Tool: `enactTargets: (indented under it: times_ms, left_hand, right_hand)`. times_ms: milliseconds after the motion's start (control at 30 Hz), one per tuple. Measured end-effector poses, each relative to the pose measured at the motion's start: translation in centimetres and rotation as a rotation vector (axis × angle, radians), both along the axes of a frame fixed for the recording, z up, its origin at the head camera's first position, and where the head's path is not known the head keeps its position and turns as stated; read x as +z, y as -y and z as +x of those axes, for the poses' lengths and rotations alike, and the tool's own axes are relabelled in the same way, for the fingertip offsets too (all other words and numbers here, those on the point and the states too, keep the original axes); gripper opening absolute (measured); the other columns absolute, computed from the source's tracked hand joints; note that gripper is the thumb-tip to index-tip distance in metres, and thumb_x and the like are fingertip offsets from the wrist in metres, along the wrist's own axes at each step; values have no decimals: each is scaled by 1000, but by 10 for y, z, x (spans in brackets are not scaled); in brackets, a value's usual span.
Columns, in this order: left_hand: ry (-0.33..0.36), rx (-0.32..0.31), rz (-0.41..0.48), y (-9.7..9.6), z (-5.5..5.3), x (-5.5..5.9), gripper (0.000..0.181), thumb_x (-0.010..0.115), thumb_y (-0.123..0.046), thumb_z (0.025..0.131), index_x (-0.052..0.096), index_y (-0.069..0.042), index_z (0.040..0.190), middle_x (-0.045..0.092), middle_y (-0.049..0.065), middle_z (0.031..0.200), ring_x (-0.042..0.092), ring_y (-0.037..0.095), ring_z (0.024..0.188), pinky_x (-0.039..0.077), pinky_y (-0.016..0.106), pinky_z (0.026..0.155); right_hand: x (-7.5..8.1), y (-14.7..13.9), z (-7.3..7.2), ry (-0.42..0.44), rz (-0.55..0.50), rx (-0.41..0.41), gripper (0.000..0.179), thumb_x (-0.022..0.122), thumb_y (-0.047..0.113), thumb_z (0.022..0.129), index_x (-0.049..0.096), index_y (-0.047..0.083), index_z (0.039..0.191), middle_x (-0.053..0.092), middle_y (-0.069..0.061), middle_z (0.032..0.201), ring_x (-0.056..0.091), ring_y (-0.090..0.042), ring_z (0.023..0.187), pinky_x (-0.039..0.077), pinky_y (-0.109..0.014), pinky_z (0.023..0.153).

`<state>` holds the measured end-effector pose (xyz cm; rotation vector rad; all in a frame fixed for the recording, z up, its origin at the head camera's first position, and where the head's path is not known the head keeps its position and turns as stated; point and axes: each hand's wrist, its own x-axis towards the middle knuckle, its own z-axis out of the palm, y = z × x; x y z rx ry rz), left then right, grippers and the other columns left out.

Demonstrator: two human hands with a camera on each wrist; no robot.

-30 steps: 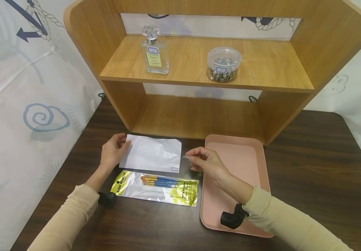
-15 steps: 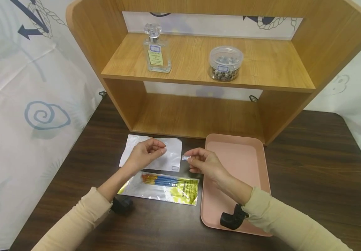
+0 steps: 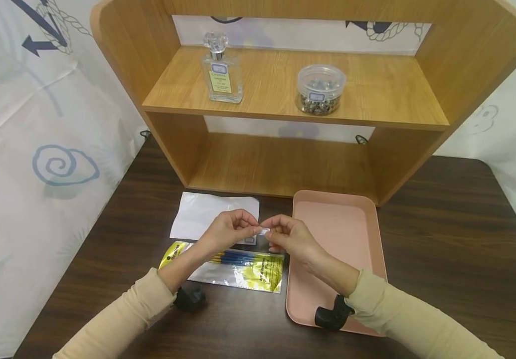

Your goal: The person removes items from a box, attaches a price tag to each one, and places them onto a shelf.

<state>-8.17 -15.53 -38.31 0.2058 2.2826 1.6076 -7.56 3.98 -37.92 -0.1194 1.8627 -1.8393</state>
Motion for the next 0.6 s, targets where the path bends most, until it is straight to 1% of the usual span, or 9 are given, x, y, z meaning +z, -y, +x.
enactTargets:
  times_ms: [100, 167, 267, 367, 467, 533, 600]
  left_hand:
    - [10, -1, 1, -1, 1, -1, 16, 67, -15, 86, 62, -3, 94, 64, 23, 86, 57, 23, 73, 50, 33, 66]
    - [16, 0, 3, -1, 2, -1, 15, 67, -14, 86, 62, -3, 93, 63, 21, 84, 56, 22, 72, 50, 35, 68]
    - [21, 1, 0, 0, 4, 0, 14, 67, -14, 86, 62, -3, 93, 63, 16, 81, 57, 23, 73, 51, 35, 69]
    - [24, 3, -17, 1, 7, 0, 13, 67, -14, 86, 62, -3, 92, 63, 9, 77, 56, 22, 71, 49, 30, 65]
    - [22, -4, -46, 2, 10, -1, 13, 68, -14, 86, 63, -3, 90, 62, 4, 74, 56, 18, 69, 47, 26, 62]
    - [22, -12, -59, 3, 12, -2, 13, 68, -14, 85, 63, -4, 90, 61, 2, 73, 56, 18, 68, 47, 25, 61]
    - [19, -23, -72, 4, 14, -4, 13, 68, -14, 85, 63, -4, 89, 62, 3, 73, 57, 17, 68, 47, 25, 61]
  right_hand:
    - [-1, 0, 0, -13, 2, 19, 26, 57, -2, 89, 55, -5, 115, 54, -3, 82, 55, -12, 68, 53, -23, 67]
    - [-2, -1, 0, -40, 8, 35, 26, 58, -2, 89, 54, -6, 115, 56, -7, 82, 57, -12, 68, 54, -26, 67]
    - [-1, -2, 0, -106, 33, 63, 25, 59, 0, 89, 54, -8, 112, 59, -15, 84, 59, -13, 67, 56, -32, 69]
    - [0, -3, -1, -178, 83, 102, 19, 60, 2, 89, 56, -9, 103, 60, -22, 82, 60, -13, 64, 57, -38, 68]
    - [1, -2, -1, -235, 152, 146, 12, 62, 4, 88, 58, -7, 93, 62, -22, 78, 62, -16, 61, 57, -40, 65]
    - [1, -1, -2, -277, 202, 178, 8, 62, 3, 88, 60, -5, 88, 63, -19, 73, 63, -19, 59, 56, -40, 60]
    - [1, 0, -2, -321, 253, 213, 6, 62, 3, 87, 61, -3, 85, 62, -13, 68, 62, -20, 57, 56, -36, 57]
